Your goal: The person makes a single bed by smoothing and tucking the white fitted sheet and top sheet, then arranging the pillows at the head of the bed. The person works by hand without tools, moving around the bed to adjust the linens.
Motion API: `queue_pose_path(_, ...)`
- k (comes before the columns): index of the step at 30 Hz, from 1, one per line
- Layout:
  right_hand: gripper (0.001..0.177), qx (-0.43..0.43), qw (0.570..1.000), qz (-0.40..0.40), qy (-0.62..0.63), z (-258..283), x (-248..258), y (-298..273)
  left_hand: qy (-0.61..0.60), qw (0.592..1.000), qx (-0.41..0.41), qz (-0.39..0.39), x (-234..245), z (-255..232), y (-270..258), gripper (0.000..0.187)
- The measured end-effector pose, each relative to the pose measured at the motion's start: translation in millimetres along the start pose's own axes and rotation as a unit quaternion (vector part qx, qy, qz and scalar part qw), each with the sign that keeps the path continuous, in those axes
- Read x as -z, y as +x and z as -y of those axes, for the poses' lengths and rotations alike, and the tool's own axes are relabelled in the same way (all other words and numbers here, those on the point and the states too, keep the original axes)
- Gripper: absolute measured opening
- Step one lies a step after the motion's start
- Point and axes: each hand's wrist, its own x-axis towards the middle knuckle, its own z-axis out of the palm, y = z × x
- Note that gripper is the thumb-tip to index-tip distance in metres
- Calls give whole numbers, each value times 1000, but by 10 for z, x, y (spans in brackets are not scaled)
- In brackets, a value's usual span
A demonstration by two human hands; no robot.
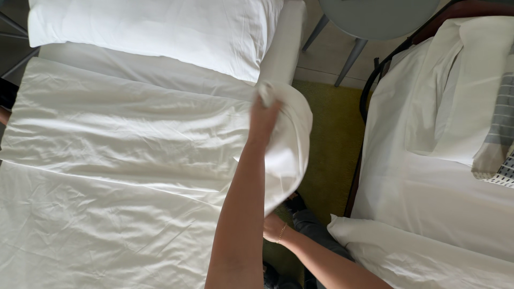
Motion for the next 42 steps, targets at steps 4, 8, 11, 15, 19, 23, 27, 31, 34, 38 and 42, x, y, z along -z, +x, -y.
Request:
queue_pose_path(4, 30, 21, 978, 178, -111, 325, -4, 225, 180, 938, -135, -265, 608, 208, 67, 71)
queue_pose_path(8, 65, -63, 944, 318, -65, 701, 541, 419, 247, 923, -123, -267, 1347, 816, -364, 53)
queue_pose_path(11, 40, -86, 970, 127, -186, 810, 1344, 612, 323, 923, 5, -209, 1664, 1396, -888, 65)
queue_pose_path(15, 35, -172, 926, -305, -139, 736, 2261, 874, 380, 891, 204, -142, 1787, 1934, -1438, 87)
queue_pose_path(19, 44, 26, 928, -334, -165, 665, 2768, 1348, 228, 952, 163, -118, 1739, 2106, -1778, 56)
queue_pose_path(23, 71, -84, 936, -256, -228, 692, 2967, 1835, 158, 978, 78, -111, 1686, 1971, -1705, 47)
queue_pose_path(27, 59, -111, 926, -203, -299, 810, 2849, 2077, 71, 988, 111, -78, 1514, 1604, -1361, 71)
queue_pose_path(31, 38, 20, 958, -173, -226, 946, 2804, 2031, 36, 987, 153, 14, 1207, 1099, -1125, 81)
queue_pose_path(34, 22, 121, 982, -120, -87, 973, 2878, 1948, 56, 981, 155, 100, 965, 780, -1207, 78)
queue_pose_path(38, 22, 77, 997, 19, 15, 906, 3044, 1745, 252, 941, 22, 224, 725, 508, -1442, 82)
queue_pose_path(42, 9, -41, 982, 187, -11, 939, 3243, 1435, 273, 921, -116, 252, 604, 442, -1713, 69)
